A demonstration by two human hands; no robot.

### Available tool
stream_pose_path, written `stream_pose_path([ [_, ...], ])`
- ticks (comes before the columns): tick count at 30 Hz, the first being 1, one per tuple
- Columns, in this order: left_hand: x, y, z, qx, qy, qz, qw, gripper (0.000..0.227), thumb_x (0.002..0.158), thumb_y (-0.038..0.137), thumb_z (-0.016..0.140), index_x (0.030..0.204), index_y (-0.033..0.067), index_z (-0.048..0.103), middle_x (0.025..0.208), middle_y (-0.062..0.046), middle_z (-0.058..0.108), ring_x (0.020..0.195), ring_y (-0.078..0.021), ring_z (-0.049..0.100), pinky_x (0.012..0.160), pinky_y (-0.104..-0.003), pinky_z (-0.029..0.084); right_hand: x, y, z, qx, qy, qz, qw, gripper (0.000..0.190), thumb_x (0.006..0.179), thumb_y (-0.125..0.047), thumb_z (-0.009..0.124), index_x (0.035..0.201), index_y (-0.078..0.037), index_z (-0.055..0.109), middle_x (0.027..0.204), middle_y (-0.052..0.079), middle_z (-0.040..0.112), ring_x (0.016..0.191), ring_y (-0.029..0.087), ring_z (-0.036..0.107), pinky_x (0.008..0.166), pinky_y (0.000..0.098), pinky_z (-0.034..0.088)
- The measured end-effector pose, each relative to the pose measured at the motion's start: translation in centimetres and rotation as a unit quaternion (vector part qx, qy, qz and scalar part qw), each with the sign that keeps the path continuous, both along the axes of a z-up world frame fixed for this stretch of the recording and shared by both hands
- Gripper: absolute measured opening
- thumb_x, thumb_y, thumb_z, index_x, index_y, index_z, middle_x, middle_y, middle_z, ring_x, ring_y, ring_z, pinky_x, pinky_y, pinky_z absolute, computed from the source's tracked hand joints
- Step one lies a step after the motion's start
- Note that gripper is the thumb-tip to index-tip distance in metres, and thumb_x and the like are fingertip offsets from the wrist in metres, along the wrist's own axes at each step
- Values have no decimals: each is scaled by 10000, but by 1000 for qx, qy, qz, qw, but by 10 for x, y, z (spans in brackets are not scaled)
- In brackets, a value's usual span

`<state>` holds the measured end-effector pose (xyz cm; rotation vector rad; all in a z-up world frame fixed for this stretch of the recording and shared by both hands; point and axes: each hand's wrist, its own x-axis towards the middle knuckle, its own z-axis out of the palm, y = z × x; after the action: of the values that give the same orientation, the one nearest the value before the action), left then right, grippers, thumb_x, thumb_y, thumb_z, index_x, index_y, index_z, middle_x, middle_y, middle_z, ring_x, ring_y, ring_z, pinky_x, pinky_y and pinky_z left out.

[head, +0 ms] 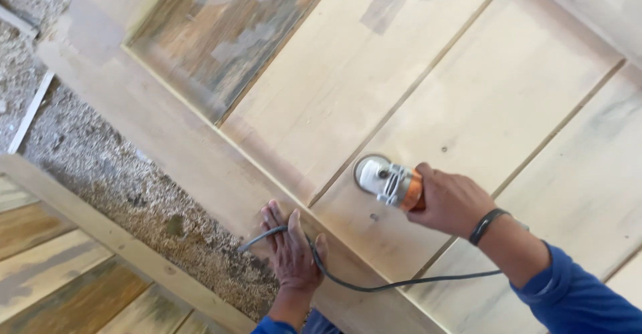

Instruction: Sanding the surface of a wooden door using an electric hand sander.

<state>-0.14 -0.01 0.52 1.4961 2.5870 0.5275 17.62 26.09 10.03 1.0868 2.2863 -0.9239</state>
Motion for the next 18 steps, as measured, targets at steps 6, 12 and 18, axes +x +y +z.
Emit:
stream_pose_path([
  [6, 9, 58, -8, 72, -13, -55, 996, 657, 961, 415, 470, 1429, -26, 338, 1622, -405, 182, 1549, -564, 126, 1239, -683, 64, 31, 78, -18, 76, 29, -102, 991, 539, 694, -405, 813, 1070, -93, 585, 890, 196, 739, 877, 395, 719, 792, 478, 573],
  [12, 3, 157, -12, 49, -23, -79, 995, 685, 973, 413, 517, 1425, -65, 326, 1603, -426, 170, 1518, -589, 132, 1205, -703, 67, 44, 135, -12, 100, 15, -152, 983, 565, 713, -403, 818, 1102, -59, 597, 905, 211, 742, 884, 402, 717, 816, 474, 562],
  [18, 4, 198, -26, 32, 0, -57, 998, 714, 920, 383, 573, 1422, -54, 314, 1598, -427, 129, 1502, -603, 83, 1174, -724, 35, 73, 178, -25, 122, 30, -213, 969, 665, 715, -444, 823, 1190, -39, 595, 1000, 218, 743, 962, 410, 711, 846, 482, 552],
])
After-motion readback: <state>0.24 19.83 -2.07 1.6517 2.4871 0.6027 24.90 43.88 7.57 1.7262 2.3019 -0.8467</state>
